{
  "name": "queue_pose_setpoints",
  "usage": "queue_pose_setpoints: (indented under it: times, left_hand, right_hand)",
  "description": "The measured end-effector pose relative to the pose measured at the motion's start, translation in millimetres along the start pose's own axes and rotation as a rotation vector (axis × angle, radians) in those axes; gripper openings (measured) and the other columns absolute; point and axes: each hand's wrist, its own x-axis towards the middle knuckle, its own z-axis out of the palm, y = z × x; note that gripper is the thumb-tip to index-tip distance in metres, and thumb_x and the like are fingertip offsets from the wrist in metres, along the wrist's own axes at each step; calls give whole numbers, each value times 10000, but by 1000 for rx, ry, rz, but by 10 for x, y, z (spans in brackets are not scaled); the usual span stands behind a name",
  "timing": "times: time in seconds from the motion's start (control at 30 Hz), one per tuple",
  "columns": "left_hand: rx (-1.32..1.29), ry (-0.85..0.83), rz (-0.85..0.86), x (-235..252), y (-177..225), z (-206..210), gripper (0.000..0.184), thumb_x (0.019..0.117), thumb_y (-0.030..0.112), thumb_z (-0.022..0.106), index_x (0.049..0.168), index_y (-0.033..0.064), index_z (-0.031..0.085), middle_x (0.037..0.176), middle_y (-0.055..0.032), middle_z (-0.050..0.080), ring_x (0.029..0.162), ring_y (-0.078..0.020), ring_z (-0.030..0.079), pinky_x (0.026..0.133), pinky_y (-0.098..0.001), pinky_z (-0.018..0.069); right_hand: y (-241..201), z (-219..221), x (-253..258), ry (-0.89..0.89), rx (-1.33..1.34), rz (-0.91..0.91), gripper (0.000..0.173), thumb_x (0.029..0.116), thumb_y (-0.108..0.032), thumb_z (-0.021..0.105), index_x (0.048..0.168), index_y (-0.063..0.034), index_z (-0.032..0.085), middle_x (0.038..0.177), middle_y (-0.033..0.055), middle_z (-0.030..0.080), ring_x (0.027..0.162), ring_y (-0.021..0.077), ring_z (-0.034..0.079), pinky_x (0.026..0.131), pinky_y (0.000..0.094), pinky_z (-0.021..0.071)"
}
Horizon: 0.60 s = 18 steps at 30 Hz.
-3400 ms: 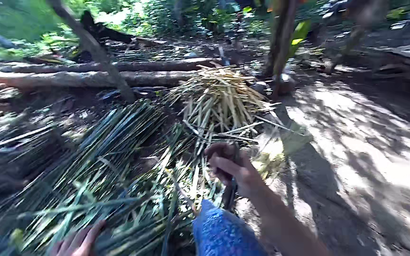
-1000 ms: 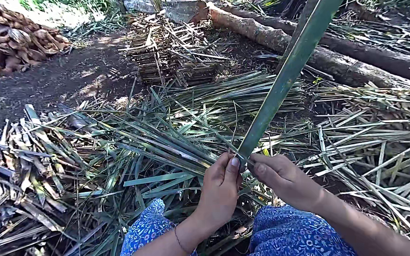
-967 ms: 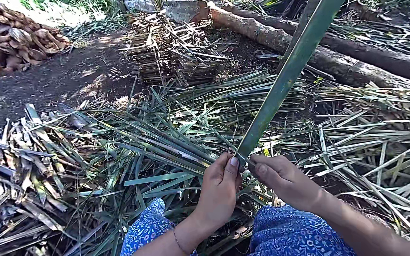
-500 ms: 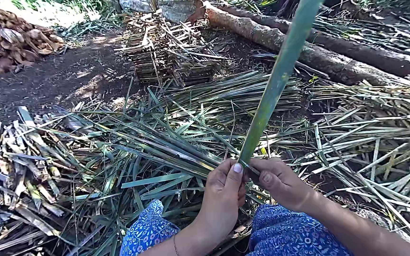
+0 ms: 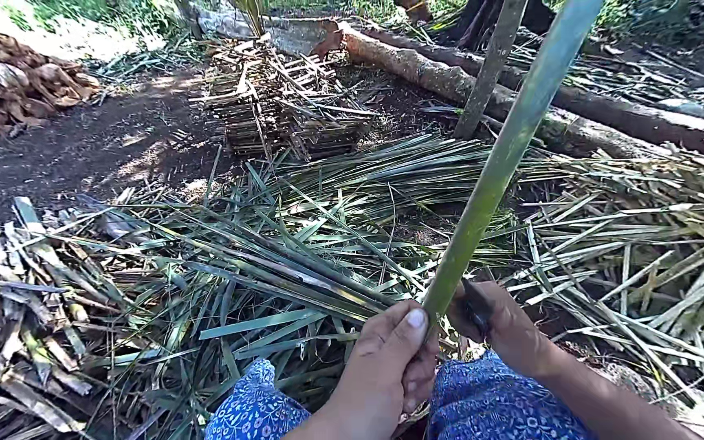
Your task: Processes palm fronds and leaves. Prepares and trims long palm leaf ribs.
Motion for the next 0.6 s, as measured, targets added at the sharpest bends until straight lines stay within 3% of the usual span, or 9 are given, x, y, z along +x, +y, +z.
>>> queue_pose_setpoints:
  times: [0.07,0.13,0.33,0.6]
  left_hand:
    - [23,32,-8,0,-41,3,328,1091,189,258,891,202,518,592,166,416,458,85,377,436,-77,332]
    - [28,59,10,-9,-73,21,332,1089,178,269,874,201,522,577,167,414,452,80,380,432,-83,330]
    - [79,88,61,-36,-118,70,319,1087,147,263,911,189,527,602,164,417,470,88,364,440,-78,315]
    - [48,54,-24,-75,-92,94,355,1088,159,247,865,207,519,582,170,378,453,88,310,430,-82,269]
  right_hand:
    - [-95,71,-3,-82,-135,-150,652,1039,-663,251,874,-107,548,636,-64,427,567,-66,417,529,107,337]
    - [-154,140,18,-113,-190,-230,648,1075,-592,247,890,-49,547,639,-23,429,572,-48,424,539,108,348]
    - [-190,195,39,-112,-207,-212,598,1085,-561,275,901,-62,549,640,-42,443,579,-75,428,544,96,352]
    - [-161,175,44,-144,-106,-170,568,1080,-563,292,877,-90,531,630,-69,419,573,-95,404,544,85,332]
